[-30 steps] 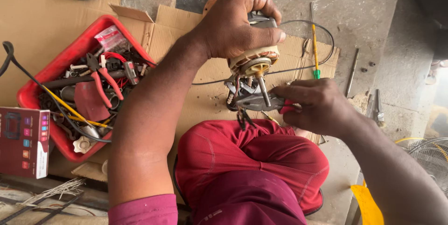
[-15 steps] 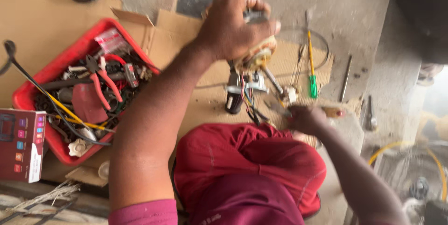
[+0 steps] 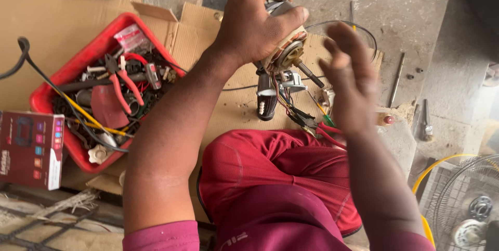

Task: The person sits on the floor and assembles an electric motor by inserting the rotor into the stator, attaching end caps, and connecting wires. They use pliers and a screwdriver to secure components and adjust the wiring.

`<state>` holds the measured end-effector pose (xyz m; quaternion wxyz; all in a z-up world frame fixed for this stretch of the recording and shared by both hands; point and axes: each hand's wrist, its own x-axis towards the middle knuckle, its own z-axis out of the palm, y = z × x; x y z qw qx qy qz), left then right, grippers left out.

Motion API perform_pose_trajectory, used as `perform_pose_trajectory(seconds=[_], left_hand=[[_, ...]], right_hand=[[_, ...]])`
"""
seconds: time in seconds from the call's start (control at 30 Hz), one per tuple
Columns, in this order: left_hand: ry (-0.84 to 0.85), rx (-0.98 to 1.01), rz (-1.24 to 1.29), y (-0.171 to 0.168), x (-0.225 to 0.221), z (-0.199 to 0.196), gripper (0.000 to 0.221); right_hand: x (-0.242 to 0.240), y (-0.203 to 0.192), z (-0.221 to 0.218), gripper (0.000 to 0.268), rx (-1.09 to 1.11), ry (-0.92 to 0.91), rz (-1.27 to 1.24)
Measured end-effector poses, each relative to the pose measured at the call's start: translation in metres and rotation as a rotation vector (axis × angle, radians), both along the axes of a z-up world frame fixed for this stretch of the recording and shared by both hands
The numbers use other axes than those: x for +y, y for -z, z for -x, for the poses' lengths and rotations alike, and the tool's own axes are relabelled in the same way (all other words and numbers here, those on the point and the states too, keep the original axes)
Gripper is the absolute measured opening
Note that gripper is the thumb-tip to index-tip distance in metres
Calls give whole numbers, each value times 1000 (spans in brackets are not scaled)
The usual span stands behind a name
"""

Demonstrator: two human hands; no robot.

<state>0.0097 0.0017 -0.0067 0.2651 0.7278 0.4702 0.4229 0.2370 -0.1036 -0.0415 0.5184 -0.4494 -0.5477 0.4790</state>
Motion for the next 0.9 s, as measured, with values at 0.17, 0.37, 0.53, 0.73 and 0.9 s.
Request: perform_pose_trajectory(seconds=[0.17, 0.37, 0.53, 0.73, 0.9], left_hand=[[-39, 14, -12, -2, -1, -1, 38], [22, -19, -121, 8, 1, 0, 40], [-32, 6, -58, 15, 1, -7, 41], [-153, 59, -84, 1, -4, -22, 36], [-117, 0, -60, -1, -1, -15, 28]], right_hand=[[18, -51, 67, 51, -102, 156, 22], [27, -35, 58, 52, 101, 182, 4], [30, -25, 52, 61, 134, 175, 91], [31, -35, 45, 91, 97, 112, 124], [29, -21, 47, 91, 116, 8, 122]])
